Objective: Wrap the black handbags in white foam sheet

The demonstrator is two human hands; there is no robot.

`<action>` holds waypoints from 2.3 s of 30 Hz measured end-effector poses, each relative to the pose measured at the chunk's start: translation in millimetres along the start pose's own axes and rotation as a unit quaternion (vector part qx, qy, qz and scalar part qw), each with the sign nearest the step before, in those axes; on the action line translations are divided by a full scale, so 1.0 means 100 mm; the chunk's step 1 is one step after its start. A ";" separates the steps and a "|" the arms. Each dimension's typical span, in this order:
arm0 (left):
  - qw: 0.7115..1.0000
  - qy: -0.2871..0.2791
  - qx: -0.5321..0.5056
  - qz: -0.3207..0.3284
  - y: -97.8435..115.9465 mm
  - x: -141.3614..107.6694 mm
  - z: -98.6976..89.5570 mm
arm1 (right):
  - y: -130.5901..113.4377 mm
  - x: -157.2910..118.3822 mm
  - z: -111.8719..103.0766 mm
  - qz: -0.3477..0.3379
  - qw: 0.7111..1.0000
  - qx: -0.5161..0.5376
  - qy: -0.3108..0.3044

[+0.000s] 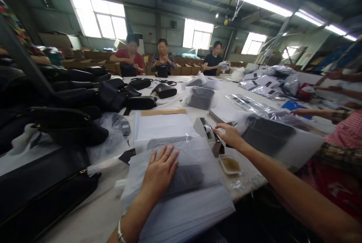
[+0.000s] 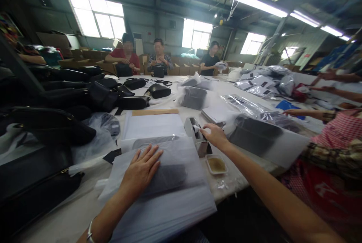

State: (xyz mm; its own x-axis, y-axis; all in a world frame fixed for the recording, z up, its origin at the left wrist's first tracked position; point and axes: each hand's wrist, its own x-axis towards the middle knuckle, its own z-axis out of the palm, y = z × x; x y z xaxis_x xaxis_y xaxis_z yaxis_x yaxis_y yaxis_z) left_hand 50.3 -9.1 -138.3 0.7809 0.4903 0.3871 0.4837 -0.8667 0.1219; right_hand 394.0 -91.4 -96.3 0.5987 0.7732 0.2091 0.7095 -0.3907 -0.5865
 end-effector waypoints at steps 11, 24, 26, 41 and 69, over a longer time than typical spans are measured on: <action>1.000 0.017 -0.012 0.003 -0.01 -0.01 0.01 | 0.14 -0.32 0.24 0.132 0.961 0.242 -0.015; 1.000 0.008 -0.018 0.001 -0.01 -0.02 0.02 | -0.05 -1.00 0.02 0.246 0.844 0.474 -0.049; 1.000 0.010 -0.019 0.001 -0.01 -0.02 0.01 | 0.00 -1.03 0.06 0.269 0.836 0.473 -0.067; 1.000 0.021 -0.019 -0.003 -0.01 -0.02 0.01 | 0.31 -0.73 0.01 0.066 0.996 -0.006 -0.058; 0.951 0.026 -0.297 -0.085 -0.68 0.20 -0.15 | -1.81 -0.22 0.41 -0.518 0.794 -0.132 -0.290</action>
State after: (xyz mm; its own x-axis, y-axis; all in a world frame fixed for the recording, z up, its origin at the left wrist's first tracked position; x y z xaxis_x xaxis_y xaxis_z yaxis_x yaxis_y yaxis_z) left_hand 27.2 58.8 -125.0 0.6834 0.6363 0.3579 0.2816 -0.6821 0.6749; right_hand 237.4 -17.6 -27.0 -0.5753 0.8174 0.0313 0.8079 0.5737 -0.1347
